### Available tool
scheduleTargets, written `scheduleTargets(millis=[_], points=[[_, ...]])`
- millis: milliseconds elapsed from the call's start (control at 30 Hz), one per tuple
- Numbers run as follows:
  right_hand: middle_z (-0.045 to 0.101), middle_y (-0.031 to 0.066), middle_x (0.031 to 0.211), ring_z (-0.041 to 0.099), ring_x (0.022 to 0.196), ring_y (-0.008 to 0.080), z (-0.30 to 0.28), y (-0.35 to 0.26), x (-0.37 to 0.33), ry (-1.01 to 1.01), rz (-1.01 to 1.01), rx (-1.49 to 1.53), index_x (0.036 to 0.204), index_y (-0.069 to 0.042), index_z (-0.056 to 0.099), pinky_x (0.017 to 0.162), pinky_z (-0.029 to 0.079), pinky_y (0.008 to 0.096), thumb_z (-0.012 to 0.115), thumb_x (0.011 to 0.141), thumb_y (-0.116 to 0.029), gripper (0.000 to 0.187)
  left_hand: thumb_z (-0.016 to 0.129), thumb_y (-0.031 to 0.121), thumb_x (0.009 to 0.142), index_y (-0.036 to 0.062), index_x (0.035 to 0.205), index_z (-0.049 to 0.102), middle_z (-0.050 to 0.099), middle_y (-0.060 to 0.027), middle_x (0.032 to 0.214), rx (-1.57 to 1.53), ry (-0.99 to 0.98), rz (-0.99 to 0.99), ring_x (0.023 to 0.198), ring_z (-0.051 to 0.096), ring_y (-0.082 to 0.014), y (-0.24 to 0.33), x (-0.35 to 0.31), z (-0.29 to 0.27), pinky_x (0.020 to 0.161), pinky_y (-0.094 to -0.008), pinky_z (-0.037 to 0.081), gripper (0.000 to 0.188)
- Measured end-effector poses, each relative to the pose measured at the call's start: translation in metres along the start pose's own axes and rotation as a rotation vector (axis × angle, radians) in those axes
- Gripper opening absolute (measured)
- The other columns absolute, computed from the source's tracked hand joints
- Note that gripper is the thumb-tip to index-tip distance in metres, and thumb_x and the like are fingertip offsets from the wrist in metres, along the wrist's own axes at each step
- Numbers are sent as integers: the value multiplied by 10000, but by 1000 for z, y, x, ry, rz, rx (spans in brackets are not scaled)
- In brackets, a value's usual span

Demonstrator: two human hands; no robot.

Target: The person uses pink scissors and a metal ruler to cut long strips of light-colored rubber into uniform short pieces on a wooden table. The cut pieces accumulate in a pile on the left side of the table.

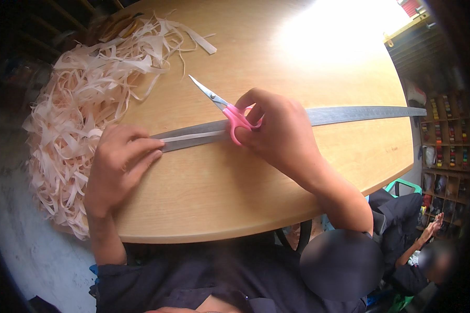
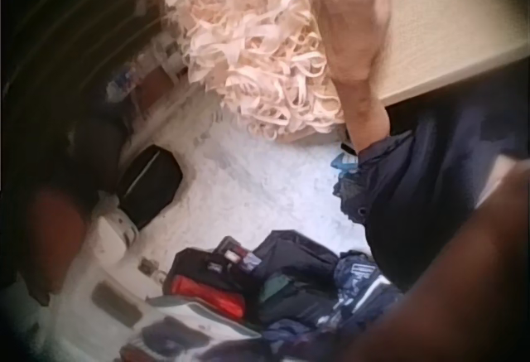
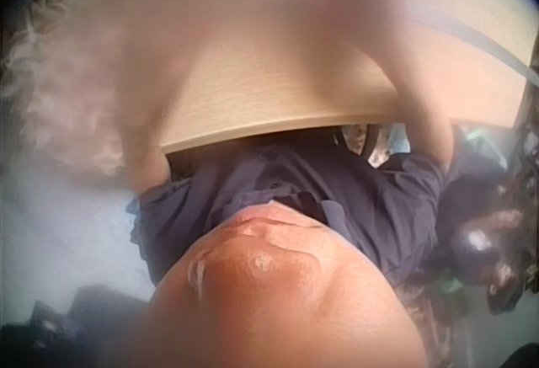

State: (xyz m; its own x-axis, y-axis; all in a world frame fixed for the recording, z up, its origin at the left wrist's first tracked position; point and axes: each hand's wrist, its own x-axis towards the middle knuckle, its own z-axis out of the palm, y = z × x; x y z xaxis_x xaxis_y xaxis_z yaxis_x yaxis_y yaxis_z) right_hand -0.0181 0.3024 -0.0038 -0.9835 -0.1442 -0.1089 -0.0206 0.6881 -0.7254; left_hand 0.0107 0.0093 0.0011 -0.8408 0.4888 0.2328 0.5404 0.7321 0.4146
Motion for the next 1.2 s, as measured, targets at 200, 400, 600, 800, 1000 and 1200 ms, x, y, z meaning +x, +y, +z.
scheduleTargets(millis=[200, 400, 600, 800, 1000, 1200], points=[[744, 143, 764, 735, 677, 242, 0, -2, 0, 4, -13, 13, 1013, -18, 749, 631, 548, 353, 849, 812, -106, 241, 844, 36, 804, 13, 932, 788, 728, -135, 897, -100, -25, -70, 866, 687, -329, -7, -4, -9, 806, -415, 533, 142], [733, 134, 744, 710, 646, 222, 0, -1, 0, 1, -7, 4, 1013, -14, 748, 619, 535, 344, 850, 809, -113, 249, 807, 49, 843, 4, 900, 751, 712, -149, 865, -82, -26, -141, 843, 676, -351, -9, -6, -13, 818, -434, 526, 92], [734, 127, 745, 711, 650, 215, 1, 2, 1, 10, -22, 20, 1018, -21, 748, 623, 538, 338, 856, 805, -122, 259, 762, 75, 863, 9, 871, 706, 674, -145, 830, -110, -35, -182, 816, 651, -354, -10, -6, -10, 823, -447, 511, 87], [737, 126, 753, 711, 650, 210, 0, 3, 0, 10, -27, 4, 1023, -29, 748, 627, 541, 333, 852, 800, -115, 260, 760, 39, 864, -5, 884, 710, 684, -124, 843, -105, -53, -195, 782, 682, -270, -10, -6, -9, 724, -371, 543, 70], [740, 124, 760, 710, 659, 209, 1, 5, 1, 13, -38, 23, 1026, -30, 747, 634, 545, 335, 855, 799, -115, 265, 748, 77, 869, 12, 877, 684, 687, -138, 836, -166, -39, -264, 782, 659, -325, -9, -4, -7, 816, -427, 517, 91], [741, 126, 765, 713, 667, 210, 0, 5, 0, 3, -31, 4, 1029, -30, 745, 641, 549, 338, 853, 798, -114, 268, 739, 81, 897, 16, 914, 698, 704, -137, 821, -176, -67, -287, 747, 660, -310, -9, -4, -11, 834, -404, 512, 79]])
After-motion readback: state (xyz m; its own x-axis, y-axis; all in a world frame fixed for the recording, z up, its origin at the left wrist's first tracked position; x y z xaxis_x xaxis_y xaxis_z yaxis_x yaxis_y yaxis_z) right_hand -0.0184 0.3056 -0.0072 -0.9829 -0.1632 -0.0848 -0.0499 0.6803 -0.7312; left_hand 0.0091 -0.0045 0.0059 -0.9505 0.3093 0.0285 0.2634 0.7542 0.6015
